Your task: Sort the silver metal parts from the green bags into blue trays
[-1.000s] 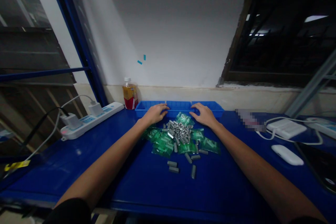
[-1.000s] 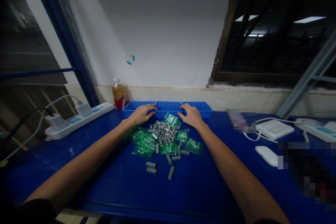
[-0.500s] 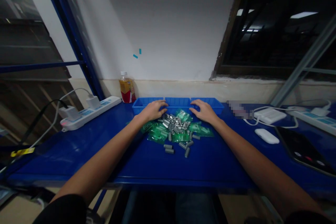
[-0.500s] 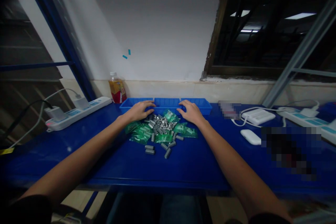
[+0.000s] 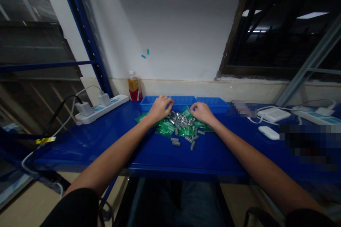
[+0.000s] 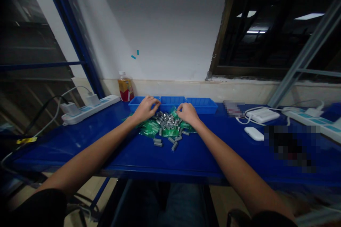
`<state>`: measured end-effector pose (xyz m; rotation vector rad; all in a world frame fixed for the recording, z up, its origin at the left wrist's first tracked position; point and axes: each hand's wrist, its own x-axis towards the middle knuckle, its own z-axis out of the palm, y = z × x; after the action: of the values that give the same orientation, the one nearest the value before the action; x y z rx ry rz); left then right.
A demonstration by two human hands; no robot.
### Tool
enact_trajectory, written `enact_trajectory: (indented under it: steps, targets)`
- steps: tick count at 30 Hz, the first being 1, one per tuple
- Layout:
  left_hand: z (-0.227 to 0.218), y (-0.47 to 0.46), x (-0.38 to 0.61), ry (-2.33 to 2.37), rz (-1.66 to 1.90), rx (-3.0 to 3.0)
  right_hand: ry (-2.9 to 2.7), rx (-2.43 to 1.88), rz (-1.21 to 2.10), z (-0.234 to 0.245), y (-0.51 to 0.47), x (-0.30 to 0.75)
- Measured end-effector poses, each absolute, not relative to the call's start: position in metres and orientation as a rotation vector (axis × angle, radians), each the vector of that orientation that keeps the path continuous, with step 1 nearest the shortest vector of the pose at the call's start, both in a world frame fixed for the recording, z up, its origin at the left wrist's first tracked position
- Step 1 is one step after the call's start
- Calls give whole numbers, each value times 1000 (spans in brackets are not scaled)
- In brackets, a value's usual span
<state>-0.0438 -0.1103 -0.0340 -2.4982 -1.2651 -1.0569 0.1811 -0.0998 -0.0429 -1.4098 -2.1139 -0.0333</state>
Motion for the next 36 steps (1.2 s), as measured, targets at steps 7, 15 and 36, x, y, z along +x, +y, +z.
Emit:
enact_trajectory:
  steps: [7,15,36]
  targets:
    - [-25,-125,-21,-1363,-1134,-2640,-1977,-1272,-53,-25,-128,172]
    - [-18,-127,-15,-1674,-1801,-2610,-1926,-966,23,-29,-151,150]
    - [-14,-131,-13,-1998,-2374,-2790,-2028,-893,-121,-46,-134,162]
